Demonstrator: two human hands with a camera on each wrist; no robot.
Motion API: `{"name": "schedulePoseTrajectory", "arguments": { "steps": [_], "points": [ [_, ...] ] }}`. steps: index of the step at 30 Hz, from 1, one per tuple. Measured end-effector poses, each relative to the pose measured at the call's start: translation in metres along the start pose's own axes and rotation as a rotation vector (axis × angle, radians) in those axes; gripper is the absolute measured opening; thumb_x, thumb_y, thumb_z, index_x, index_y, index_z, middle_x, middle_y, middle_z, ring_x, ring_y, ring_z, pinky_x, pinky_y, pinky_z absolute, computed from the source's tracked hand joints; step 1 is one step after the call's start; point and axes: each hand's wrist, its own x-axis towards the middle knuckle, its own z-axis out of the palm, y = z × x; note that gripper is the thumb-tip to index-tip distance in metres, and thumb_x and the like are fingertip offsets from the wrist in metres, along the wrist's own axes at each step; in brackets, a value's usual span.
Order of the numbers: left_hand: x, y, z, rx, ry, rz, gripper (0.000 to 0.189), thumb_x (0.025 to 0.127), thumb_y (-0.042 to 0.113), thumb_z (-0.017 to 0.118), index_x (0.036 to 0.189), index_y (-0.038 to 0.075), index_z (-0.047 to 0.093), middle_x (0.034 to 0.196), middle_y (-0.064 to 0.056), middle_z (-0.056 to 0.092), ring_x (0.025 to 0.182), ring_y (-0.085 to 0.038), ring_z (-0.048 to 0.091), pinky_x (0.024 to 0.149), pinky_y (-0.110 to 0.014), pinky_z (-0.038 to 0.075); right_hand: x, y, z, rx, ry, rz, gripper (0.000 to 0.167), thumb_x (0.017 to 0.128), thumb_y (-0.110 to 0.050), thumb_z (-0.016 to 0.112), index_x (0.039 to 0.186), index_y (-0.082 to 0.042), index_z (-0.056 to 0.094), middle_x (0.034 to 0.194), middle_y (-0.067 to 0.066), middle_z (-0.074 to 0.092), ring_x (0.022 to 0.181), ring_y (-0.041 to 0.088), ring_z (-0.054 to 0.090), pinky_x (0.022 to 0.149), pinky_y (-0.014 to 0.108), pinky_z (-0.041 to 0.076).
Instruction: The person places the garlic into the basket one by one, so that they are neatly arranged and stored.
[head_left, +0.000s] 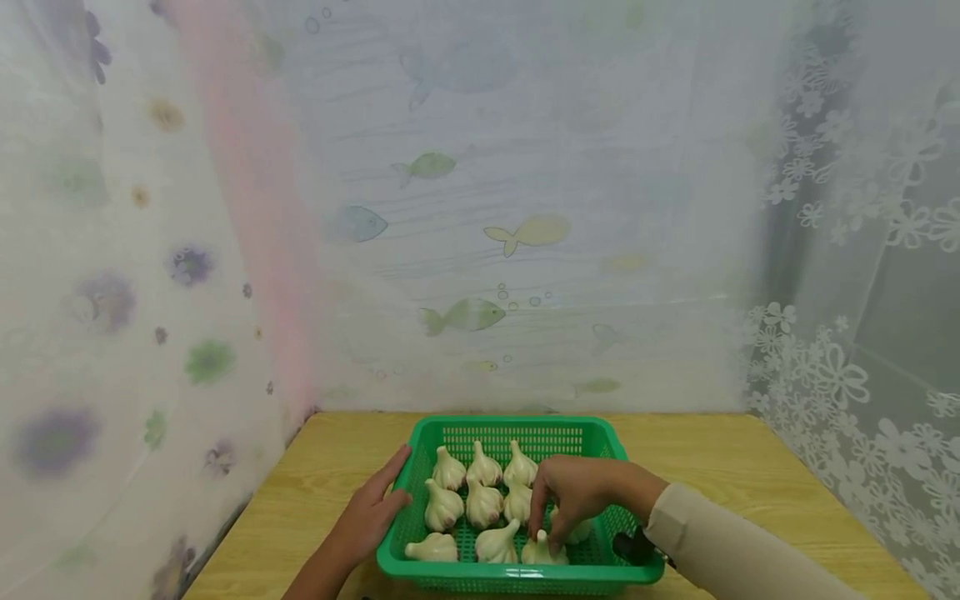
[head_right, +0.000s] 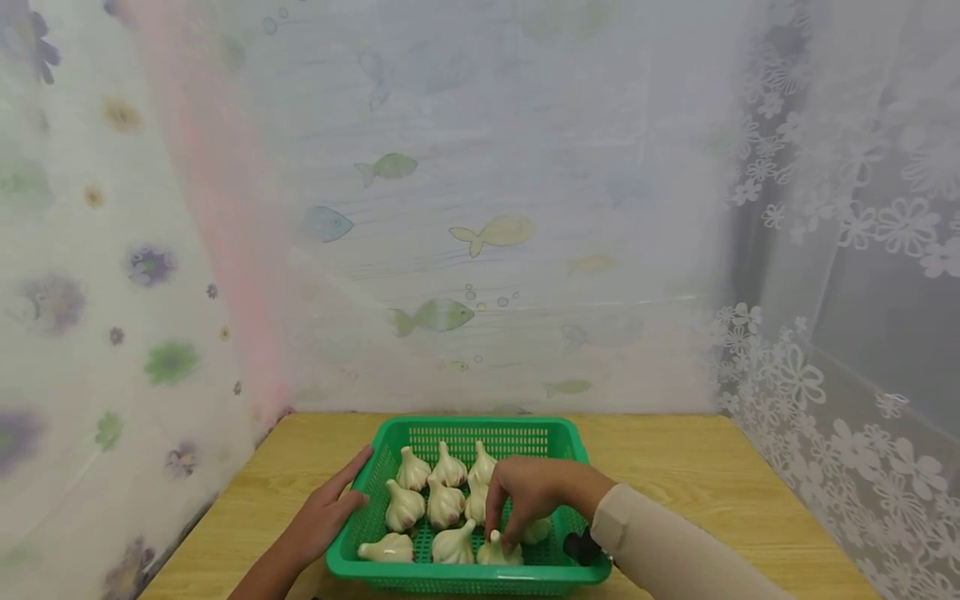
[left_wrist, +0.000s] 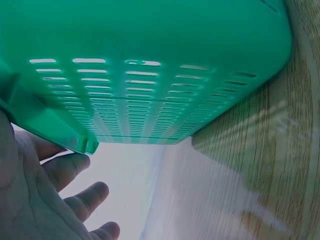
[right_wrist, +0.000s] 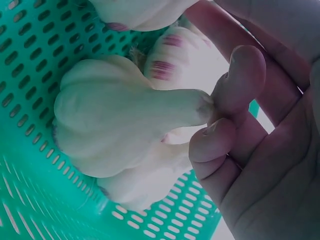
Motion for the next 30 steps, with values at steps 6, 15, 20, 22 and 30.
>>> {"name": "schedulePoseTrajectory", "arguments": {
  "steps": [6,15,20,22,30],
  "points": [
    [0.001,0.002,-0.001,0.023,-0.001,0.014,0.068,0.102,0.018,0.053,0.165,0.025,0.029,0.171,-0.002,0.027,0.156,-0.030,0.027,0.117,-0.057,0.036,0.000,0.000,0.000,0.001,0.001,0.015,0.016,0.084,-0.022,0.087,0.099,-0.023,0.085,0.080,-0.016,0.075,0.044,0.000,0.037,0.049,0.019,0.038],
    [0.002,-0.001,-0.003,0.052,-0.010,0.034,0.068,0.102,0.017,0.052,0.166,0.021,0.028,0.170,-0.005,0.028,0.156,-0.031,0.028,0.116,-0.057,0.038,0.001,-0.002,0.001,0.058,-0.006,0.035,0.013,0.084,-0.021,0.086,0.097,-0.025,0.085,0.074,-0.006,0.075,0.046,0.000,0.048,0.050,0.020,0.045],
    [0.002,0.000,-0.004,0.064,-0.019,0.034,0.067,0.104,0.020,0.052,0.166,0.020,0.028,0.171,-0.006,0.027,0.156,-0.033,0.027,0.116,-0.059,0.037,-0.003,-0.002,-0.003,0.058,0.007,0.009,0.014,0.087,-0.022,0.084,0.101,-0.022,0.084,0.075,-0.003,0.076,0.050,0.005,0.060,0.052,0.023,0.052],
    [0.002,0.001,-0.004,0.078,-0.025,0.042,0.067,0.104,0.020,0.052,0.166,0.019,0.027,0.171,-0.006,0.026,0.157,-0.033,0.026,0.117,-0.060,0.035,-0.006,-0.002,-0.007,0.044,0.019,-0.006,0.015,0.089,-0.022,0.083,0.103,-0.021,0.084,0.085,-0.004,0.078,0.056,0.006,0.065,0.056,0.023,0.055],
    [0.008,0.005,-0.017,0.122,-0.077,0.063,0.065,0.109,0.031,0.050,0.166,0.015,0.024,0.172,-0.012,0.023,0.158,-0.037,0.021,0.122,-0.065,0.024,-0.042,-0.001,-0.027,-0.033,0.175,0.022,0.014,0.097,-0.030,0.073,0.109,-0.029,0.080,0.115,-0.009,0.075,0.087,0.002,0.070,0.076,0.025,0.058]
  ]
}}
